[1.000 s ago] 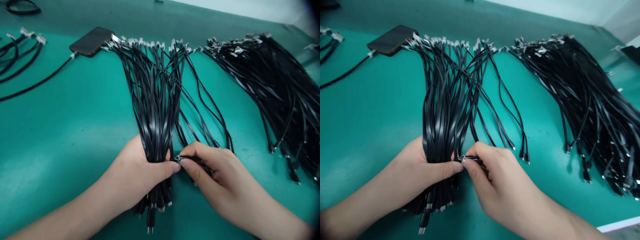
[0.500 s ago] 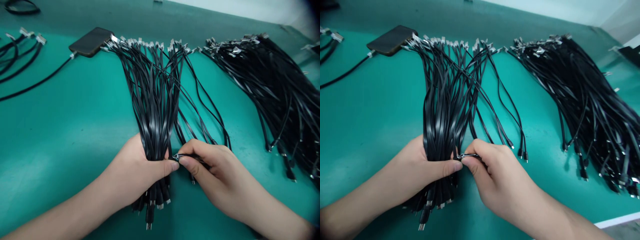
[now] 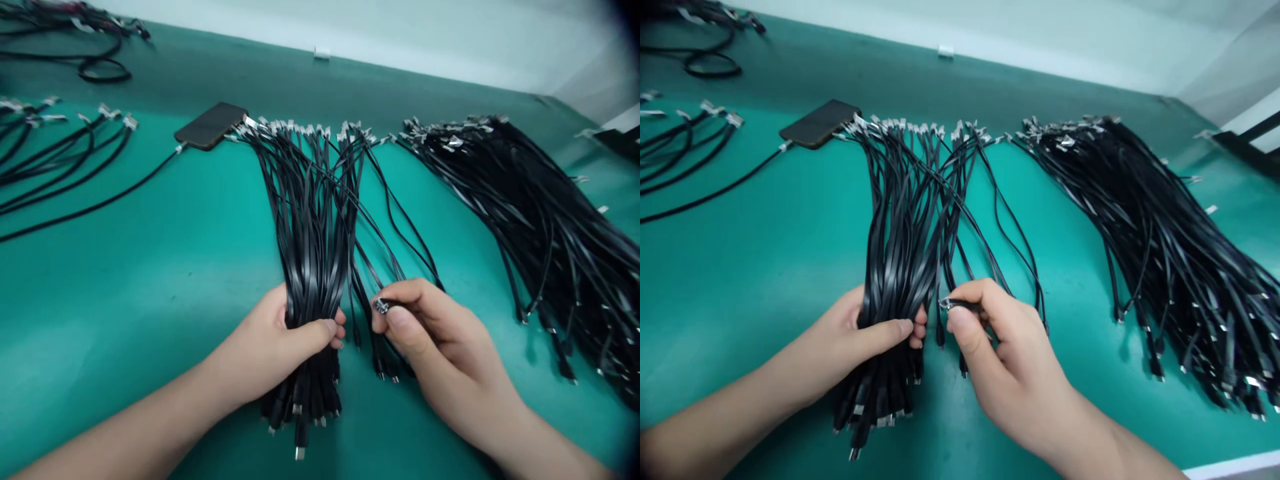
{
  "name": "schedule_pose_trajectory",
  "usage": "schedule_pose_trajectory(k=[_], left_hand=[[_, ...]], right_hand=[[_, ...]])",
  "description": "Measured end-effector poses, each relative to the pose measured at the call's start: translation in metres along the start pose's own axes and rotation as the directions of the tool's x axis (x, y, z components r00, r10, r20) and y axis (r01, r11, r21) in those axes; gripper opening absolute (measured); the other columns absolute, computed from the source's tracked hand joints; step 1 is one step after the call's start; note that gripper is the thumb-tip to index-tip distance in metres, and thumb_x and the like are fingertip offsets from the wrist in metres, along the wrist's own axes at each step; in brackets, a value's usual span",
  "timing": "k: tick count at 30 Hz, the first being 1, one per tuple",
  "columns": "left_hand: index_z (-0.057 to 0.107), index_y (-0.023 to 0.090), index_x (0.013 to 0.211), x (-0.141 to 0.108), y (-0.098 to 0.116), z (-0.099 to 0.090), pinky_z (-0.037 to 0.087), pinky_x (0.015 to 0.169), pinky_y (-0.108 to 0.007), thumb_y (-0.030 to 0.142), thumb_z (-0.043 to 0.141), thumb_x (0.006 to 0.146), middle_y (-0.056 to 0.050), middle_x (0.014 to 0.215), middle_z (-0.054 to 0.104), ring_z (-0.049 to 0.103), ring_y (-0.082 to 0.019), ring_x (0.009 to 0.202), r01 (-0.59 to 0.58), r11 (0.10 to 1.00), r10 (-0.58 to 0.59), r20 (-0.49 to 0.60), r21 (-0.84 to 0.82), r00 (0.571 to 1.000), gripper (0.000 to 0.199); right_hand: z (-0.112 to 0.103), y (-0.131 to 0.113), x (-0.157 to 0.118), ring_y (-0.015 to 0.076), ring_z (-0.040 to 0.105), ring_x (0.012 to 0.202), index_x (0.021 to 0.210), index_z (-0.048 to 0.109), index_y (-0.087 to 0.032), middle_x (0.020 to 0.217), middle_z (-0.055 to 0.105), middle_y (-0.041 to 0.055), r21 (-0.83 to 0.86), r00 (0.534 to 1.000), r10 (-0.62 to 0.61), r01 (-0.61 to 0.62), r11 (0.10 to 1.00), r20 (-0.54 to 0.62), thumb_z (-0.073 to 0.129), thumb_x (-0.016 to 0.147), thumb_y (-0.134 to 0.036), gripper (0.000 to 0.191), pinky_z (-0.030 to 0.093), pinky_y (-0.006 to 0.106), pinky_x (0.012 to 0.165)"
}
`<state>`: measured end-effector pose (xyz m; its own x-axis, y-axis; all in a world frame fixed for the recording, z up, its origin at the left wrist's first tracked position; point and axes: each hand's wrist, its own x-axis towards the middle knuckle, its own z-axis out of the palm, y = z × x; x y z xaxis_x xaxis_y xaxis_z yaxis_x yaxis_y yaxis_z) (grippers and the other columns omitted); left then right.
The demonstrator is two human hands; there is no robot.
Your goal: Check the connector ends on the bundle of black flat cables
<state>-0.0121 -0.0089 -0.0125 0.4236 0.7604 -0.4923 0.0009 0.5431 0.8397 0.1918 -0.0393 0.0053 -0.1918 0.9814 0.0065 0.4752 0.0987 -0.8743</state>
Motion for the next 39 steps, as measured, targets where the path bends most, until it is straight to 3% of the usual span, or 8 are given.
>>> schedule_pose_trajectory(k=[8,14,17,22,25,29,34,39], left_hand=[[0.073,0.015,0.085,0.004,0.001,-0.003,0.049,0.080,-0.028,0.022,0.082,0.072,-0.001,0.082,0.072,0.065,-0.015,0.080,-0.052,0.985,0.064,0.067,-0.163,0.996,0.017],[0.071,0.016,0.091,0.005,-0.006,-0.001,0.049,0.076,-0.030,0.027,0.088,0.065,-0.001,0.085,0.071,0.064,-0.017,0.081,-0.123,0.981,0.123,-0.011,-0.151,0.992,0.034],[0.070,0.017,0.083,0.005,-0.004,0.003,0.051,0.077,-0.034,0.033,0.085,0.070,-0.001,0.076,0.071,0.066,-0.020,0.076,-0.153,0.980,0.160,0.053,-0.124,0.986,0.025],[0.067,0.018,0.075,0.006,0.000,0.003,0.051,0.085,-0.036,0.032,0.079,0.077,-0.003,0.073,0.071,0.066,-0.020,0.078,-0.233,0.955,0.271,0.227,-0.183,0.935,0.018],[0.068,0.017,0.087,0.004,-0.002,-0.001,0.048,0.084,-0.034,0.027,0.078,0.077,-0.002,0.082,0.071,0.064,-0.020,0.084,-0.236,0.964,0.253,0.147,-0.125,0.956,0.017],[0.068,0.017,0.085,0.002,-0.005,-0.004,0.045,0.067,-0.028,0.026,0.073,0.079,0.002,0.072,0.064,0.059,-0.014,0.068,-0.113,0.991,0.116,0.047,-0.065,0.992,0.012],[0.074,0.014,0.084,0.003,-0.006,-0.001,0.054,0.085,-0.034,0.015,0.077,0.070,-0.005,0.084,0.074,0.071,-0.018,0.079,-0.022,0.983,0.024,0.008,-0.185,1.000,0.015],[0.071,0.014,0.089,0.003,-0.007,-0.002,0.056,0.079,-0.035,0.021,0.085,0.068,-0.005,0.082,0.076,0.073,-0.020,0.078,0.025,0.989,-0.020,0.038,-0.146,0.999,0.026]], right_hand=[[0.002,0.000,0.001,0.0114,0.050,0.062,0.101,0.061,-0.023,0.094,0.062,0.0027,0.005,0.963,0.061,-0.065,0.998,0.262,0.043,0.106,-0.034,0.021,0.042,0.025,0.052],[0.005,0.002,-0.001,0.0117,0.054,0.073,0.095,0.061,-0.024,0.107,0.054,0.0036,0.269,0.942,0.030,-0.126,0.955,0.335,0.048,0.105,-0.038,0.022,0.048,0.028,0.068],[0.012,0.005,0.002,0.0124,0.056,0.072,0.092,0.061,-0.022,0.100,0.054,0.0034,0.448,0.934,0.059,-0.224,0.865,0.353,0.053,0.102,-0.044,0.025,0.049,0.029,0.071],[0.019,0.001,0.012,0.0141,0.055,0.071,0.083,0.062,-0.019,0.099,0.053,0.0050,0.543,0.961,0.102,-0.231,0.808,0.257,0.056,0.097,-0.052,0.036,0.050,0.030,0.065],[0.017,0.000,0.015,0.0147,0.052,0.070,0.080,0.061,-0.020,0.093,0.053,0.0043,0.518,0.979,0.114,-0.186,0.835,0.168,0.056,0.098,-0.050,0.035,0.049,0.030,0.066],[0.011,0.006,0.019,0.0152,0.050,0.071,0.085,0.063,-0.020,0.098,0.053,0.0055,0.456,0.994,0.102,-0.105,0.884,0.033,0.056,0.098,-0.047,0.031,0.048,0.031,0.066],[0.004,0.017,0.029,0.0152,0.049,0.070,0.088,0.062,-0.020,0.095,0.053,0.0051,0.394,0.995,0.059,-0.022,0.919,-0.081,0.055,0.100,-0.044,0.028,0.047,0.031,0.064],[0.000,0.019,0.032,0.0142,0.053,0.071,0.088,0.062,-0.021,0.096,0.054,0.0041,0.356,0.992,-0.009,0.053,0.933,-0.123,0.053,0.102,-0.041,0.026,0.049,0.031,0.068]])
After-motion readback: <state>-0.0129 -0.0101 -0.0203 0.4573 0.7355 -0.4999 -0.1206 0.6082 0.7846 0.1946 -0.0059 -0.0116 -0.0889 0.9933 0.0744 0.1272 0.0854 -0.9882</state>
